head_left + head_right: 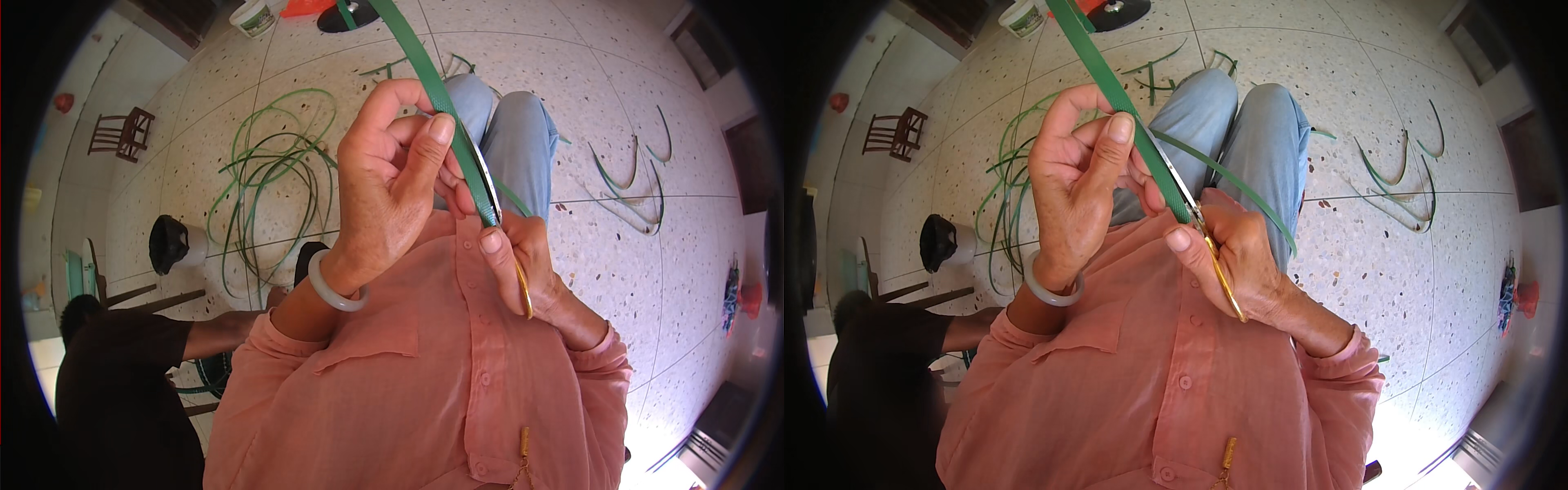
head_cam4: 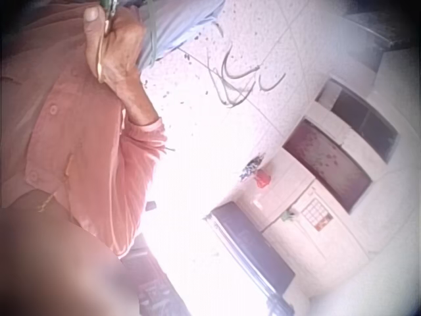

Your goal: Cutting plastic or bamboo strips using scissors.

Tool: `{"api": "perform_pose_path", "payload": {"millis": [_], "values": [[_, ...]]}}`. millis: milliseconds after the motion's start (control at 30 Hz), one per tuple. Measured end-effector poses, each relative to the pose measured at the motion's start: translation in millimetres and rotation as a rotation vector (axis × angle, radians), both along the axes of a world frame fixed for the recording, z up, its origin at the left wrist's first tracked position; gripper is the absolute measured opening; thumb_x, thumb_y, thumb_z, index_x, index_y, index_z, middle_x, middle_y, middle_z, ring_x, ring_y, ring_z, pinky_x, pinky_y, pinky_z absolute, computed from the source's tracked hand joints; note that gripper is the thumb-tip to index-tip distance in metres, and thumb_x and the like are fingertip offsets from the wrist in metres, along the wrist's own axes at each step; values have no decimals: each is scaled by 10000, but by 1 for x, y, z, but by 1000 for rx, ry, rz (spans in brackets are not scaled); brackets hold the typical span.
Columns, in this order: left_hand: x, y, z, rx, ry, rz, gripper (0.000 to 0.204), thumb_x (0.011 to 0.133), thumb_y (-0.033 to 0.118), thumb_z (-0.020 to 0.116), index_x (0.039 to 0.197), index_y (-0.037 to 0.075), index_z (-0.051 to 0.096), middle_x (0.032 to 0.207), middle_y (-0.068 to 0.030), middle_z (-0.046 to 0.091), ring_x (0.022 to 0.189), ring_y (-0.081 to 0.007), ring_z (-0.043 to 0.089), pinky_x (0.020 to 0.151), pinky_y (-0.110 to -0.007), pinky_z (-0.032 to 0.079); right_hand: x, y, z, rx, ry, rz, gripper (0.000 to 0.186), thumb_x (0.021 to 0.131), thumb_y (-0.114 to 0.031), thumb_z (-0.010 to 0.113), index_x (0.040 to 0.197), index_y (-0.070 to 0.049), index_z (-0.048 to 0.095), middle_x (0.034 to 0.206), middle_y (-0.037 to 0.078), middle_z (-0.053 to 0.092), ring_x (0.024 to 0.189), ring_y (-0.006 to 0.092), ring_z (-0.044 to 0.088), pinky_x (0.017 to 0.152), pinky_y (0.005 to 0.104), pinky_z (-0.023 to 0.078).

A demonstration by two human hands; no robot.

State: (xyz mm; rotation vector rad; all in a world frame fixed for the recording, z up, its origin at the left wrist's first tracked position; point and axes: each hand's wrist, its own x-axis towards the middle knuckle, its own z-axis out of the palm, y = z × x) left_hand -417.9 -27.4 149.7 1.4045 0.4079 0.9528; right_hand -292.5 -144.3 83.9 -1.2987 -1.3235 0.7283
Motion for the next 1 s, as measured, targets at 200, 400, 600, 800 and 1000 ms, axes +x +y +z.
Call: {"api": "perform_pose_path", "payload": {"millis": [200, 400, 600, 800, 1000], "values": [[0, 0, -2, 7, 7, 8, 163, 988, 124, 502, 1081, -1, 454, 655, -100, 589, 495, -158, 597, 423, -258, 486, -2, 0, -3, -15, -2, -6, 531, 942, -407, 580, 619, 5, 488, 545, 71, 386, 556, 166, 375, 504, 351, 332], [2, 4, -7, 28, 34, 22, 161, 983, 123, 510, 1070, 2, 449, 650, -94, 582, 505, -153, 607, 435, -250, 496, -2, -1, 3, -110, 4, -13, 494, 917, -362, 631, 610, -6, 479, 555, 81, 391, 548, 184, 378, 497, 356, 344], [3, 11, -8, 17, 61, 19, 153, 982, 111, 506, 1062, 4, 431, 649, -97, 580, 526, -156, 620, 447, -257, 522, 0, 1, 20, -166, -238, -7, 357, 845, -215, 716, 673, 20, 509, 634, 124, 465, 544, 239, 452, 503, 367, 362], [6, 1, -6, -122, 24, -92, 155, 995, 145, 490, 1068, 16, 447, 679, -112, 616, 555, -171, 627, 455, -289, 535, -4, 5, 5, -100, -105, -58, 191, 851, -82, 648, 759, 51, 546, 668, 153, 499, 555, 276, 505, 515, 376, 385], [4, -12, -10, -110, -25, -82, 160, 998, 143, 479, 1080, 20, 418, 698, -126, 618, 556, -184, 625, 460, -308, 548, -5, 1, 19, -114, -106, -65, 152, 867, -60, 615, 789, 59, 558, 674, 169, 510, 561, 280, 518, 515, 375, 390]]}}
